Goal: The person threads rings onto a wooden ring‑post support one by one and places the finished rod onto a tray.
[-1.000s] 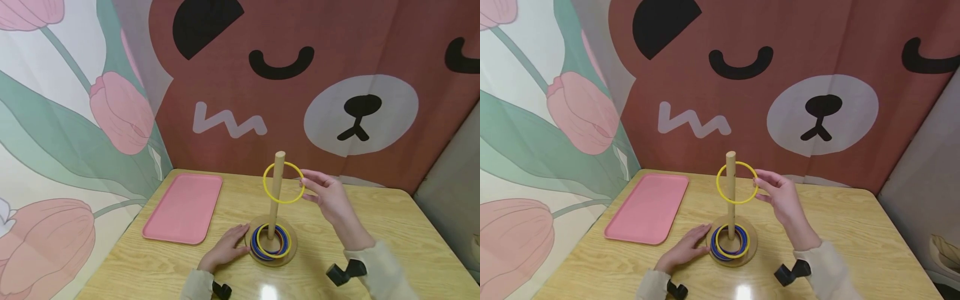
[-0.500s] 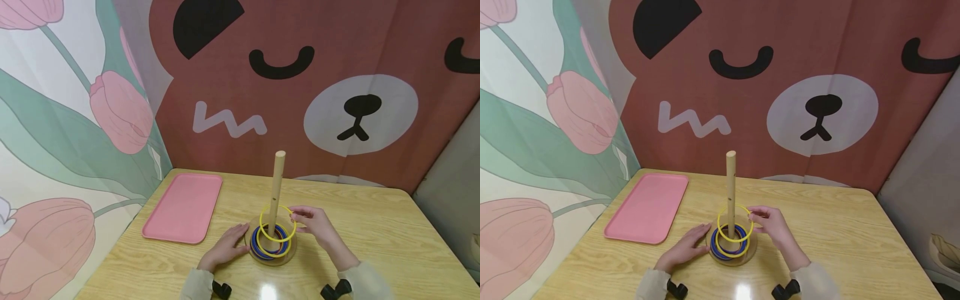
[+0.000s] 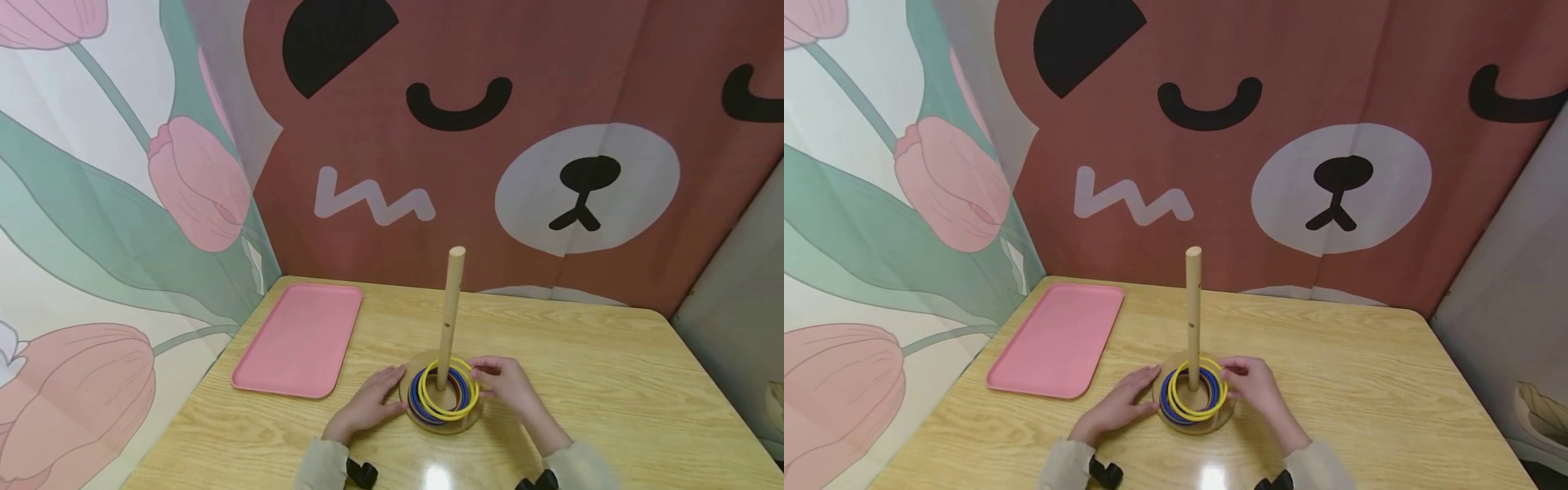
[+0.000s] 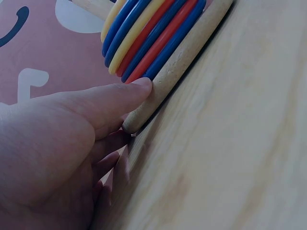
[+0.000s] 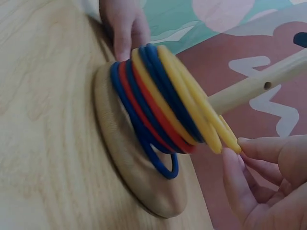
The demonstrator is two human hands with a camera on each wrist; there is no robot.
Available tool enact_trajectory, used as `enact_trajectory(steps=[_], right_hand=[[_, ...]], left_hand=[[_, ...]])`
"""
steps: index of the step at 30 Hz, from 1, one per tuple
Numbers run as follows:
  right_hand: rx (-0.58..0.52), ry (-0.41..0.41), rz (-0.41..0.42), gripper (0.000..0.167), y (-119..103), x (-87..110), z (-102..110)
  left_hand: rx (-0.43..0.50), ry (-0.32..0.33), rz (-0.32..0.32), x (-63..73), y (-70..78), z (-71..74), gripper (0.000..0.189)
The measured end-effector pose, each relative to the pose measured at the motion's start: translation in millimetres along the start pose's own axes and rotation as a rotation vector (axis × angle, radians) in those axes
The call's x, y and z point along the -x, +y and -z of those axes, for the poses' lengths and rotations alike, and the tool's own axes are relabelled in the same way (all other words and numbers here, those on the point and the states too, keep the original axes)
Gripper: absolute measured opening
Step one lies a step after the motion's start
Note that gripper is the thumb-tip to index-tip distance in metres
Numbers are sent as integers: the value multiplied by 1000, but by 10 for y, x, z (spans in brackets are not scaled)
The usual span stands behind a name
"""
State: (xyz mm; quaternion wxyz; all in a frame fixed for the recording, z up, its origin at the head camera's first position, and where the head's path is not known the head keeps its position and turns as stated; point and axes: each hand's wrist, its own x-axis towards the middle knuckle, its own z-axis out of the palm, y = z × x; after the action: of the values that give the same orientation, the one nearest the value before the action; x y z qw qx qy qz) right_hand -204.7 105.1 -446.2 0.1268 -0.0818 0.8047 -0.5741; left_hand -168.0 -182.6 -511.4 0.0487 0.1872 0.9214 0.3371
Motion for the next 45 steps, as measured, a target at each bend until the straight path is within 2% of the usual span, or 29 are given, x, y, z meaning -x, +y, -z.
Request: enact_trajectory(steps=[5, 11, 14, 17, 22, 27, 32, 36, 45], right_hand=[[113, 31, 44, 22, 32, 16, -75], [194, 80, 38, 20, -5, 33, -127], [250, 118, 102, 21, -36, 36, -127], [271, 158, 193, 25, -74, 29, -132], [190, 165, 333, 34, -148, 1, -170], [112, 131, 405, 39, -225, -7, -220], [56, 122, 400, 38, -282, -12, -263], [45, 133, 370, 35, -299, -20, -283], [12, 123, 330, 29, -328, -33, -317]], left_hand=[[-6, 4, -1, 4, -8, -7, 72], [3, 3, -1, 8, 4, 0, 72], [14, 0, -4, 11, 12, 11, 73], [79, -5, 8, 17, 6, 27, 72], [194, 7, 41, 21, -12, 106, 68], [189, 48, 51, 51, -38, 325, 65], [174, 83, 80, 144, -183, 647, 65], [122, 128, 101, 235, -407, 892, 64], [-16, 180, 154, 448, -903, 1374, 64]])
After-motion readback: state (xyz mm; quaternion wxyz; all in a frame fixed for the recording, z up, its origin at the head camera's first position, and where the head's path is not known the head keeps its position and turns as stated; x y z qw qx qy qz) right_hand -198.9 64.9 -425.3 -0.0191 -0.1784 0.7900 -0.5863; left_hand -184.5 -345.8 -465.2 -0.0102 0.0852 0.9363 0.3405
